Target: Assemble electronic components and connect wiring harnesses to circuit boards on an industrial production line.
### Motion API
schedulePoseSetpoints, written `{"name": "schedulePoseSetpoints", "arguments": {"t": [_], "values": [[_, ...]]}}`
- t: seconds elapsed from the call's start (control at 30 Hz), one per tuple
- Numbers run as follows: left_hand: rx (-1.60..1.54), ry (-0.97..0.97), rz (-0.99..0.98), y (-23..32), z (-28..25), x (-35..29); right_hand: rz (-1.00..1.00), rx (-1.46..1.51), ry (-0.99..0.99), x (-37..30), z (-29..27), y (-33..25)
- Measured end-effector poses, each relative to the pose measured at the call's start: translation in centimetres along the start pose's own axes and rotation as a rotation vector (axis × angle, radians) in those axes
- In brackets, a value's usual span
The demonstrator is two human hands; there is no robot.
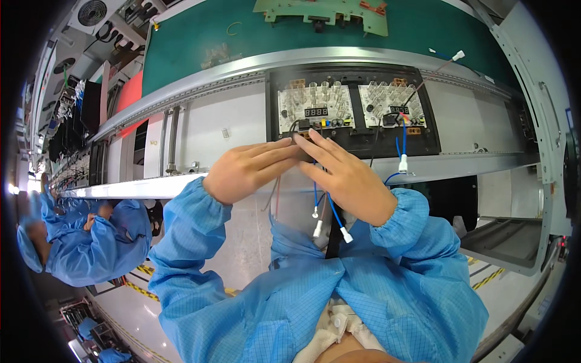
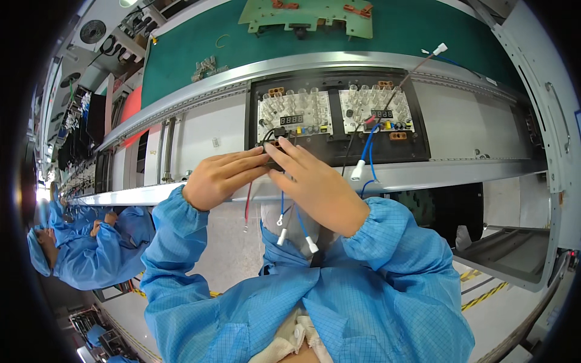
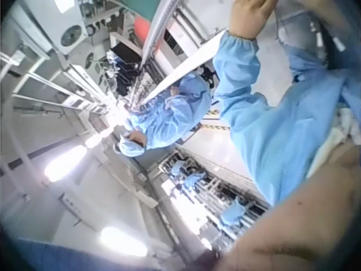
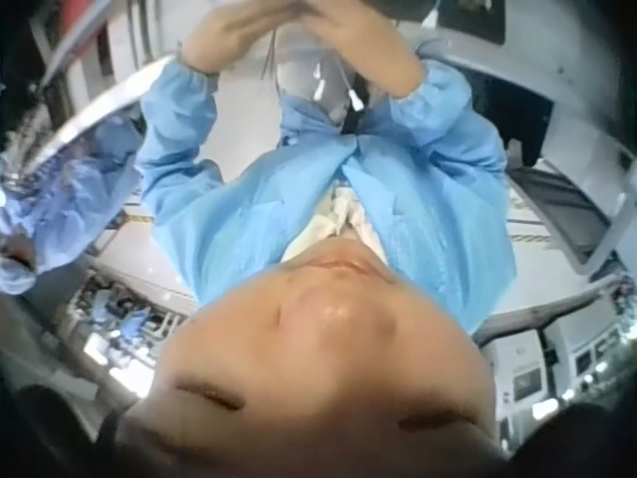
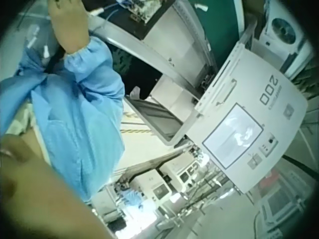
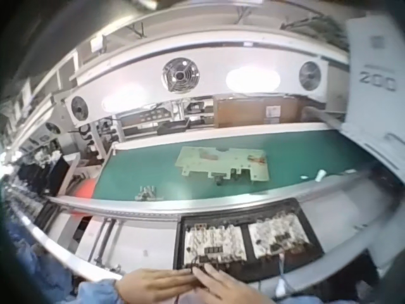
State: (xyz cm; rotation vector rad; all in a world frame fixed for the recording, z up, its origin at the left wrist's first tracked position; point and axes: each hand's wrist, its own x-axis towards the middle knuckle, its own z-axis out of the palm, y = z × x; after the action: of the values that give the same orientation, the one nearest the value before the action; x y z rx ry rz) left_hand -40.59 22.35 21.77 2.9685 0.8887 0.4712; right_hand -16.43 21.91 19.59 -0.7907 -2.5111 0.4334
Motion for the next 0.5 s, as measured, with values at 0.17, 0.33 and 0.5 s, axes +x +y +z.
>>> {"name": "schedulePoseSetpoints", "arguments": {"t": [0.17,0.33,0.5], "values": [[-0.18,-0.018,-0.024,-1.9,-2.0,2.1,-0.101,-0.056,0.05,-1.6,-3.7,-1.2],[-0.1,-0.115,-0.007,-3.3,-4.3,4.6,-0.266,0.034,0.27,-6.6,-10.1,0.9],[-0.164,-0.117,-0.009,-3.7,-3.6,11.3,0.149,-0.073,0.382,-7.6,-10.9,7.9]]}}
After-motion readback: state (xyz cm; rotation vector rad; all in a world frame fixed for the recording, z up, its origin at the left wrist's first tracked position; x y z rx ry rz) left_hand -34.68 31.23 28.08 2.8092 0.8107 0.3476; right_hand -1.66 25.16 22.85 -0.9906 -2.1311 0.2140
